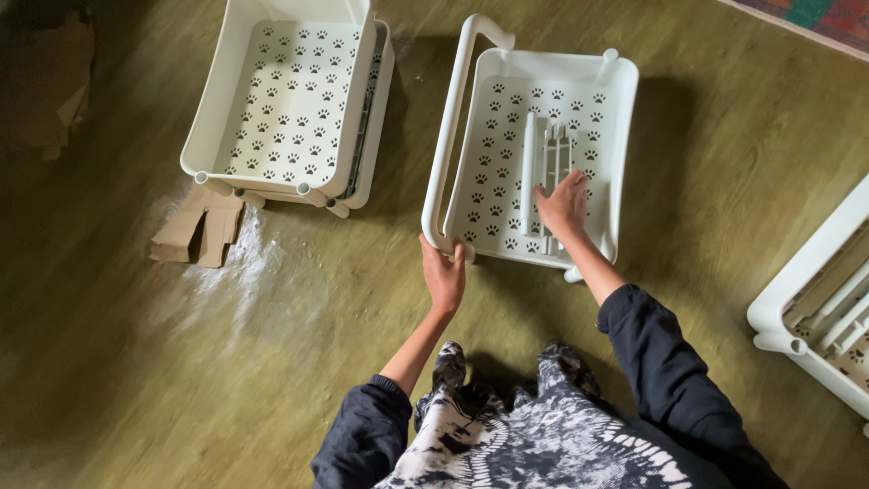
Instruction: The person assembles a white plastic storage rack by inserting vertical support poles into the corner holes of two perforated trays. They align the trays and secure the poles to form a two-tiered unit, then repeat the process with additional trays and poles to build a taller rack.
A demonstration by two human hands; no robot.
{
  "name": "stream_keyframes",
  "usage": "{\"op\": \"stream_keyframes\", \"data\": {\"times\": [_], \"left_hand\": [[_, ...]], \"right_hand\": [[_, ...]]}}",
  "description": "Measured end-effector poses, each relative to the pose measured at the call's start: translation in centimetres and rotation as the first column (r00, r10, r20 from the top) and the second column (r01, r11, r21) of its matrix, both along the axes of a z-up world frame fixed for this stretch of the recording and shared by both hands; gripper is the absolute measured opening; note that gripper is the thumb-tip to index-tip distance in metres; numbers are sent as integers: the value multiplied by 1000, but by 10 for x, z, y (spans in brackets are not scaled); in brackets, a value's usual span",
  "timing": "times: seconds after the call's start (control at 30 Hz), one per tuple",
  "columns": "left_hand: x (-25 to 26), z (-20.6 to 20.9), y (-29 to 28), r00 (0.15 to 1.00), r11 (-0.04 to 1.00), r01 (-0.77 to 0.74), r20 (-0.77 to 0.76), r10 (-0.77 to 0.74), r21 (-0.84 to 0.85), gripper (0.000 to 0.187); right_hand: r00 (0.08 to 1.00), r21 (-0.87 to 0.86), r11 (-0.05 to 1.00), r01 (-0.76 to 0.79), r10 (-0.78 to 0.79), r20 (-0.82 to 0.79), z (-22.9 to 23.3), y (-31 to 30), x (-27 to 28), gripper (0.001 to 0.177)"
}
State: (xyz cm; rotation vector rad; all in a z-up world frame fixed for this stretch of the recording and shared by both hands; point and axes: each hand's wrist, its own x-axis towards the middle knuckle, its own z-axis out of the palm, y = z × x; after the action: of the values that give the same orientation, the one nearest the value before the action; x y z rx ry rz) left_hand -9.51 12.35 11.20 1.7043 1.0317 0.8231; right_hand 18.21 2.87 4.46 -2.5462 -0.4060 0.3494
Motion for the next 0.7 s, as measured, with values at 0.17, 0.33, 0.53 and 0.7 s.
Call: {"op": "stream_keyframes", "data": {"times": [0.17,0.33,0.53,0.7], "left_hand": [[-2,0,1,1000,999,8,-24,-7,32,40],[-2,0,0,999,1000,10,-31,-9,23,41],[0,-4,0,1000,997,-7,-28,9,75,43],[0,-7,0,999,997,-15,-47,18,79,48]], "right_hand": [[991,-33,999,-11,15,132,-14,-2,11,89],[999,-147,989,33,-37,-20,-11,-7,19,71],[995,-150,988,28,-41,-86,2,-16,24,66],[963,-103,994,-38,64,262,-7,-27,18,83]]}}
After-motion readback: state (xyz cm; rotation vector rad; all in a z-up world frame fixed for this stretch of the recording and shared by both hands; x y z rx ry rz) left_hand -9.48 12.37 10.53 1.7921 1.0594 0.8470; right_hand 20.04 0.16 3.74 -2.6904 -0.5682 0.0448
